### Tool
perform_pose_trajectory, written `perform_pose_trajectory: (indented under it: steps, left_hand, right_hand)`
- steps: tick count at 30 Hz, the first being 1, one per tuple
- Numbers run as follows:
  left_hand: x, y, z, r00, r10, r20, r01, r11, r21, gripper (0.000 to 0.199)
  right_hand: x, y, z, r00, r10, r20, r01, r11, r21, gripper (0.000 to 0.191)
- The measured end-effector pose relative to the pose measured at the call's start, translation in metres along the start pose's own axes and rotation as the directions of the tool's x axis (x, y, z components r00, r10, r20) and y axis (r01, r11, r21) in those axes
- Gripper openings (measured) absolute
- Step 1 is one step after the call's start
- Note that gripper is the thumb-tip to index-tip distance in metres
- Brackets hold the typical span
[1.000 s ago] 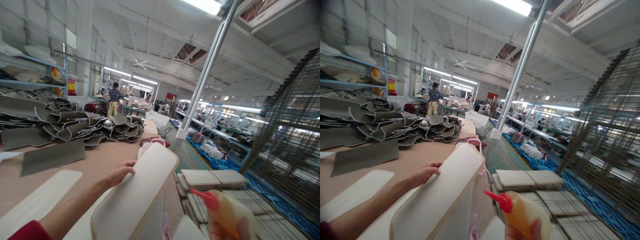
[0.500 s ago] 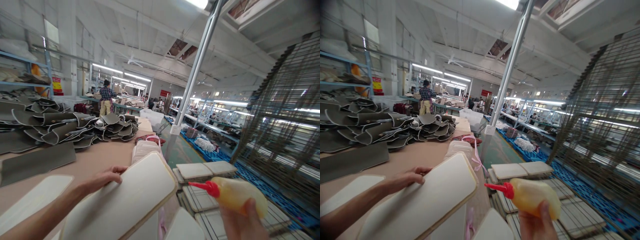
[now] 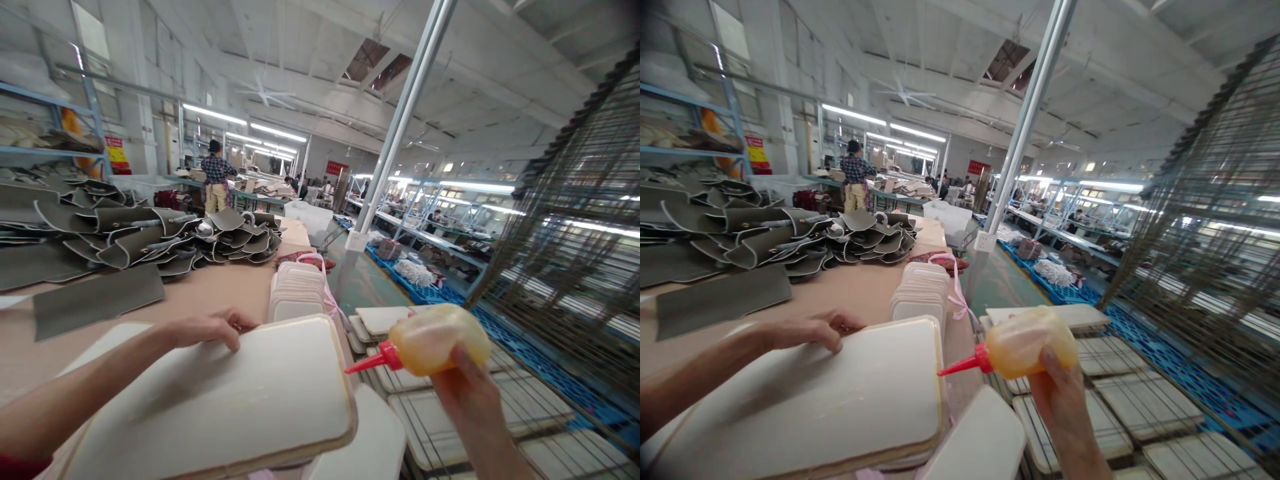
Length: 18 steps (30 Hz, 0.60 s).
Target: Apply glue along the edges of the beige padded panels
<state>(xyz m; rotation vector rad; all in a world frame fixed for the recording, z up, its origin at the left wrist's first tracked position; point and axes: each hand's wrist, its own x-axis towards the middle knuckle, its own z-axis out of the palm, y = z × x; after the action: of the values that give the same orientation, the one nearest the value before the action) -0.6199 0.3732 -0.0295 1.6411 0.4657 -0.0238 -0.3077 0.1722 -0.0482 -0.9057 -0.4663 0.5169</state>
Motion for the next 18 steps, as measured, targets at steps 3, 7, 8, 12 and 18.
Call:
perform_pose_trajectory:
  steps: [3,7,8,12,18]
  left_hand:
    - [-0.001,0.003,0.0,0.999,0.005,0.041,-0.007,0.999,0.039,0.038]
    - [-0.001,0.003,0.001,0.999,0.008,0.053,-0.01,0.999,0.037,0.038]
    - [-0.001,0.003,0.001,0.998,0.011,0.058,-0.013,1.0,0.029,0.04]
    - [0.0,0.0,0.002,0.998,0.006,0.061,-0.005,1.0,-0.014,0.047]
    - [0.0,-0.002,0.001,1.0,0.006,0.017,-0.005,0.998,-0.062,0.052]
  right_hand:
    - [0.005,0.003,-0.002,0.999,0.02,0.042,-0.019,1.0,-0.017,0.08]
    - [0.014,0.01,-0.015,0.989,0.039,0.146,-0.033,0.999,-0.043,0.078]
    - [0.016,0.012,-0.018,0.985,0.046,0.166,-0.038,0.998,-0.05,0.077]
    - [0.013,0.013,-0.018,0.991,0.057,0.124,-0.052,0.998,-0.042,0.077]
    - [0.004,0.011,-0.018,0.995,0.087,0.038,-0.087,0.996,-0.014,0.074]
